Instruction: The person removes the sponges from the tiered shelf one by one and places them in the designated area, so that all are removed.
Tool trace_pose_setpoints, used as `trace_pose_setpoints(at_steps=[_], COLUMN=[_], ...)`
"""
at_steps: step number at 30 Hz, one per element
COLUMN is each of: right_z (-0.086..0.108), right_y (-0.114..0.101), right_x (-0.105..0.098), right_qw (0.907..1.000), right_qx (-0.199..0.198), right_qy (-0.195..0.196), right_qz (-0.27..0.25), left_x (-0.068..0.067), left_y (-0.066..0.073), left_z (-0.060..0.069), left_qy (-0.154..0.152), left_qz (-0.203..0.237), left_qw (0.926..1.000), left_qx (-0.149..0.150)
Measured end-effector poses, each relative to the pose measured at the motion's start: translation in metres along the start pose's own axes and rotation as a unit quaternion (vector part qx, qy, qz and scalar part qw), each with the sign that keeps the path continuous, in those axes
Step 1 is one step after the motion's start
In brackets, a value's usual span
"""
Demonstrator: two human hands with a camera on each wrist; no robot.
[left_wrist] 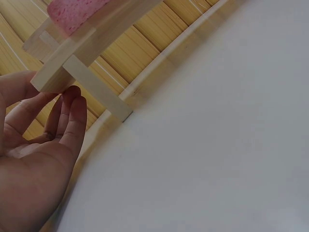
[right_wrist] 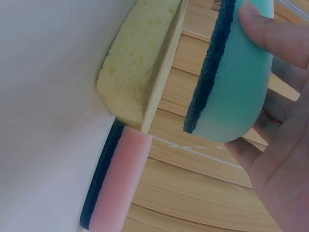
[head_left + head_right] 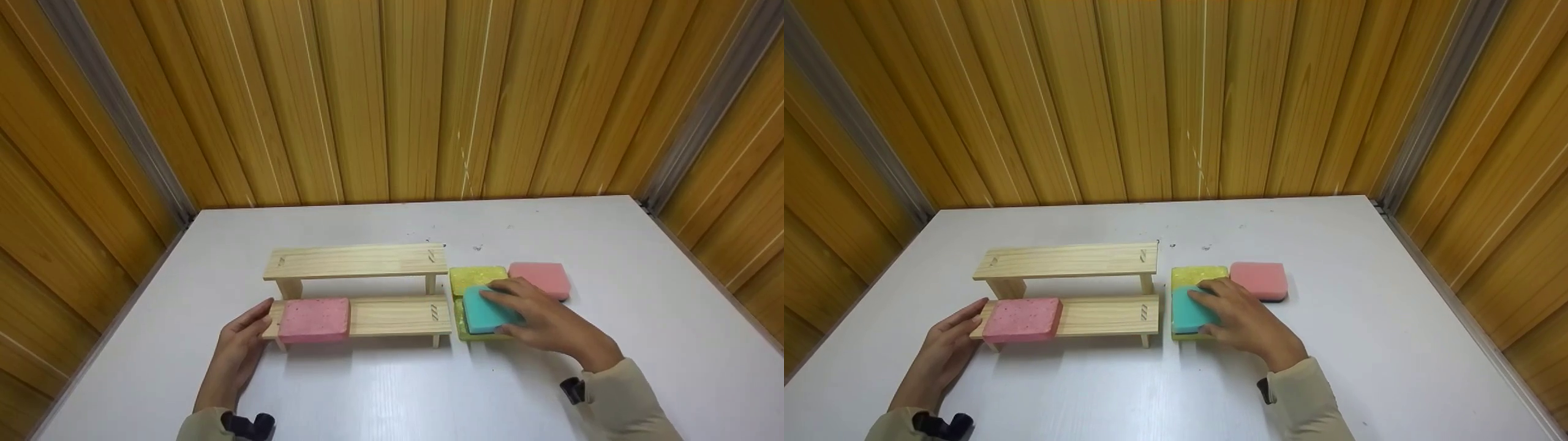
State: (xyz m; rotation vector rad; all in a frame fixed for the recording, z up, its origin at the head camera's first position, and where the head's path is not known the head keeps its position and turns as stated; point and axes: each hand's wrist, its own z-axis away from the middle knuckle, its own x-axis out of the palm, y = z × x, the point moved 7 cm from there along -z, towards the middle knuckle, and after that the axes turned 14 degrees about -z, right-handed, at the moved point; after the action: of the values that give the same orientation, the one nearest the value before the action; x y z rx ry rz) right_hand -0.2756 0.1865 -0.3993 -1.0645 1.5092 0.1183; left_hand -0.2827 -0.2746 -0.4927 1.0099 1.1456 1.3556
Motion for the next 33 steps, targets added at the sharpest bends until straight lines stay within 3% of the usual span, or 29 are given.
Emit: trace_pose_setpoints(at_steps=[8, 17, 24, 33], right_z=[0.009, 0.017, 0.027, 0.033], right_y=[0.005, 0.014, 0.016, 0.020], right_x=[-0.005, -0.006, -0.012, -0.019], right_qw=[0.9997, 0.9997, 0.9982, 0.9975], right_qx=[-0.006, 0.019, -0.009, -0.017], right_qy=[0.021, 0.014, 0.053, 0.068], right_qz=[0.012, -0.005, 0.025, 0.011], left_x=[0.000, 0.000, 0.000, -0.001], left_y=[0.000, 0.002, -0.002, 0.000], left_z=[0.000, 0.000, -0.002, -0.001], left_qy=[0.003, 0.002, 0.005, 0.005], left_qz=[0.006, -0.015, -0.016, -0.012], left_qw=[1.0000, 0.9999, 0.9999, 0.9999], left_qx=[0.003, 0.008, 0.001, -0.002])
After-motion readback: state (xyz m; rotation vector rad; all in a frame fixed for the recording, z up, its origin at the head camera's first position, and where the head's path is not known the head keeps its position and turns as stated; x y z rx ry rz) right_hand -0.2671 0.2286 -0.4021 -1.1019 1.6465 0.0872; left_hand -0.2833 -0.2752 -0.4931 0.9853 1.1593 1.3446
